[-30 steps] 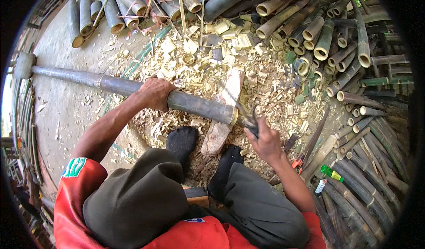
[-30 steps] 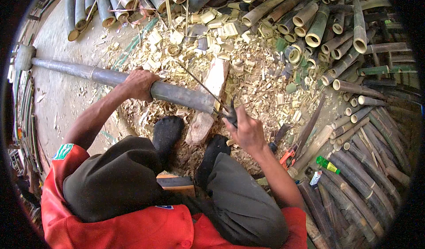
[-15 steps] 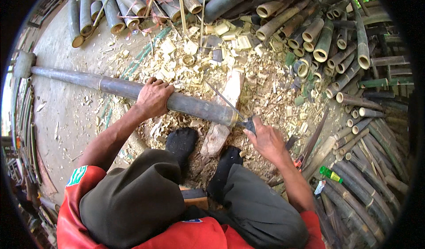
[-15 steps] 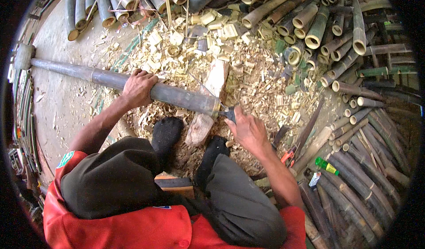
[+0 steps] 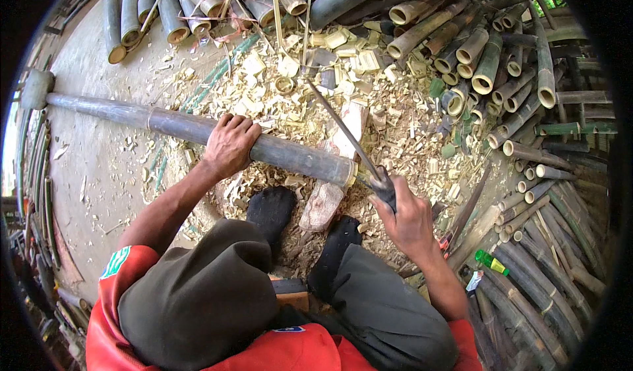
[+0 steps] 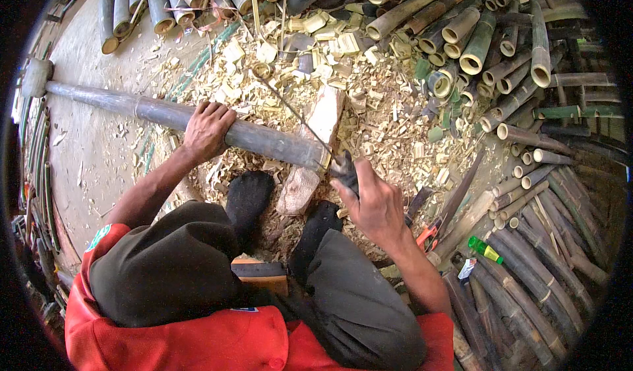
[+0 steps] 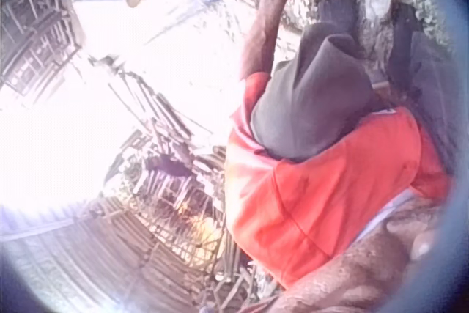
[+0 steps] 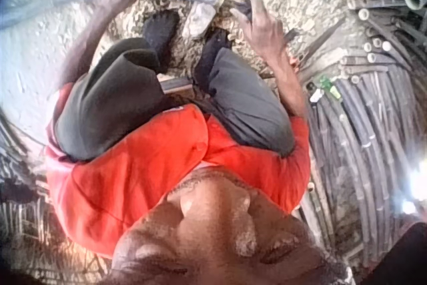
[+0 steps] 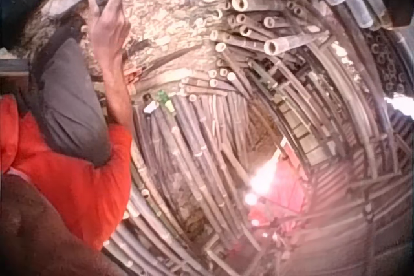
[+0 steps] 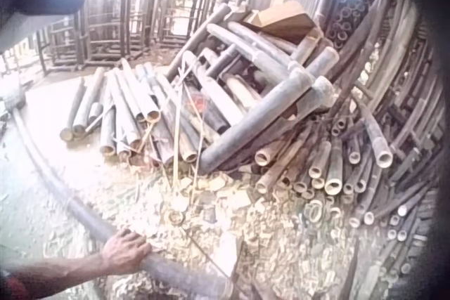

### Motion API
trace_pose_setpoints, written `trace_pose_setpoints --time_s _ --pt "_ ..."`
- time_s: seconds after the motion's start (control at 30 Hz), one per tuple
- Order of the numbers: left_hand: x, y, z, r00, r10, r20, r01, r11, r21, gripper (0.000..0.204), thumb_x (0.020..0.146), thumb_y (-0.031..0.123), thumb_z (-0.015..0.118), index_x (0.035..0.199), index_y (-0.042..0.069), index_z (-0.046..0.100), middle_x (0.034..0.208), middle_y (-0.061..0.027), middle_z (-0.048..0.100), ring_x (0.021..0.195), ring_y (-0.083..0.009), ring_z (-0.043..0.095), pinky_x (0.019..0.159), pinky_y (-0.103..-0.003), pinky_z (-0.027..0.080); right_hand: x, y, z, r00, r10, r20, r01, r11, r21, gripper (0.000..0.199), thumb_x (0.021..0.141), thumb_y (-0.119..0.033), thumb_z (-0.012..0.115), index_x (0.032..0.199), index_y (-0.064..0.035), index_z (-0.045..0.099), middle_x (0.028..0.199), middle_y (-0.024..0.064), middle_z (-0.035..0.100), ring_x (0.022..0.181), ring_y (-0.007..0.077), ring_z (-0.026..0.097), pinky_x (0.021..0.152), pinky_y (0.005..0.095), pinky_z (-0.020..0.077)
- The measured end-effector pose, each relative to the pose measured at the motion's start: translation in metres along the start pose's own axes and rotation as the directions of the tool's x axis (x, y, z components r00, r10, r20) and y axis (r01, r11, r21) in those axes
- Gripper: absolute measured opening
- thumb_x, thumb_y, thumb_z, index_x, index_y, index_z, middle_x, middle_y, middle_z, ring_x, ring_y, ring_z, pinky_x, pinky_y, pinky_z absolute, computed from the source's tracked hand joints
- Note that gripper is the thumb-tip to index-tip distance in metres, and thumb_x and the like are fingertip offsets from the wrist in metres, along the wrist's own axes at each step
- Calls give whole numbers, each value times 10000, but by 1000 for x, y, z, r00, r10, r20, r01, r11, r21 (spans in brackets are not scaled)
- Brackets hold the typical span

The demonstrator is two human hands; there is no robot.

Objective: The person shaves a long bamboo pole using a metal blade while sitting on the ground, periodically rotating the pole to work on different sections.

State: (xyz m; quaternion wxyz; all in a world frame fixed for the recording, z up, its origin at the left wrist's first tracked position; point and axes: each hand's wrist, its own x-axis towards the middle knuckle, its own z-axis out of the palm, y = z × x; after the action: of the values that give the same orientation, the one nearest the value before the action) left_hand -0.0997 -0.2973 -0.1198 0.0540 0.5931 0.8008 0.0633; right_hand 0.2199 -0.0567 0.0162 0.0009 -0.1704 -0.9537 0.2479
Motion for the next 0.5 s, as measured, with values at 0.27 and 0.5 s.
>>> trace_pose_setpoints --time_s 0.27,0.5 --pt "-12 6 8 990 11 -139 -7 1000 27 503 706 160 818 1164 79 628 1132 -109 665 1167 -301 623 1037 -458 452 5 13 5 918 257 302 -188 952 -242 375 1018 -225 706 1198 50 524 780 224 720 694 403 754 578 494 602" --pt "-10 15 11 973 -22 -228 33 999 43 535 731 87 786 1239 85 618 1210 -100 657 1211 -304 605 1084 -469 436 0 22 23 894 318 316 -260 942 -213 526 1020 -273 711 1355 80 511 781 260 720 682 429 745 583 497 595"
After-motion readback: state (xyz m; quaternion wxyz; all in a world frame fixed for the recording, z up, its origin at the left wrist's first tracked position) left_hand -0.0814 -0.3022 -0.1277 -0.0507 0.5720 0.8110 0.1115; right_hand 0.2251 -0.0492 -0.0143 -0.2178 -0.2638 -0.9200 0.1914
